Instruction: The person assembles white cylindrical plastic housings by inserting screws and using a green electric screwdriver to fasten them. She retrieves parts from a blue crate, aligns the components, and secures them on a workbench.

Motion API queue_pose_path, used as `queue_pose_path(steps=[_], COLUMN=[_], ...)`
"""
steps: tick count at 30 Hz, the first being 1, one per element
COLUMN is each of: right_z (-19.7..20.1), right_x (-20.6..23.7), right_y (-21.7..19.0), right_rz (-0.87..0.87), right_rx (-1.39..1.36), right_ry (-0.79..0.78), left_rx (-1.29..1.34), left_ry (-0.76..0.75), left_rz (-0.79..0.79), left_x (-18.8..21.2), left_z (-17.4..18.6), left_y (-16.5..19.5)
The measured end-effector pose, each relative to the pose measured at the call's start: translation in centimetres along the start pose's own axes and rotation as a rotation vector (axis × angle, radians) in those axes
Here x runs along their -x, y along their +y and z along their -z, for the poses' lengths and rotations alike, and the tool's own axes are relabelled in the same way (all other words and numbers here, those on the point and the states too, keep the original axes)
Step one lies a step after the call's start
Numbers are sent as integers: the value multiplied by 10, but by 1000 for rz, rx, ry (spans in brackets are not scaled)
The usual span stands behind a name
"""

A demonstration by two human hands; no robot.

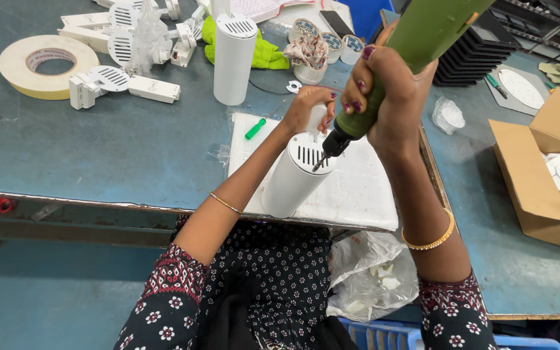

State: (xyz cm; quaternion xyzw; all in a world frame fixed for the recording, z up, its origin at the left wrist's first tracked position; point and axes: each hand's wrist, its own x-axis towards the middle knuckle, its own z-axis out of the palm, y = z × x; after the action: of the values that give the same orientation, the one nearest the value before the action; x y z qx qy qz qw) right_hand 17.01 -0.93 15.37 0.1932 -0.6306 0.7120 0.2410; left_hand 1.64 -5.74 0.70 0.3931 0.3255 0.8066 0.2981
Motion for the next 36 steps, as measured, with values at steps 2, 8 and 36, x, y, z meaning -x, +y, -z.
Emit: queue_pose_path(steps=[2, 8, 36], right_z=[1, 1, 39], right_x=[0, -2, -31], right_y=[1, 6, 24], right_rz=[0, -27, 32], right_rx=[-11, -18, 46], right_ry=[1, 15, 172], left_rx=[17, 41, 67], left_ry=[24, 41, 52], left_rz=[8, 33, 37], left_x=[2, 7, 4], left_z=[-1, 0, 8], left_y=[1, 0, -8])
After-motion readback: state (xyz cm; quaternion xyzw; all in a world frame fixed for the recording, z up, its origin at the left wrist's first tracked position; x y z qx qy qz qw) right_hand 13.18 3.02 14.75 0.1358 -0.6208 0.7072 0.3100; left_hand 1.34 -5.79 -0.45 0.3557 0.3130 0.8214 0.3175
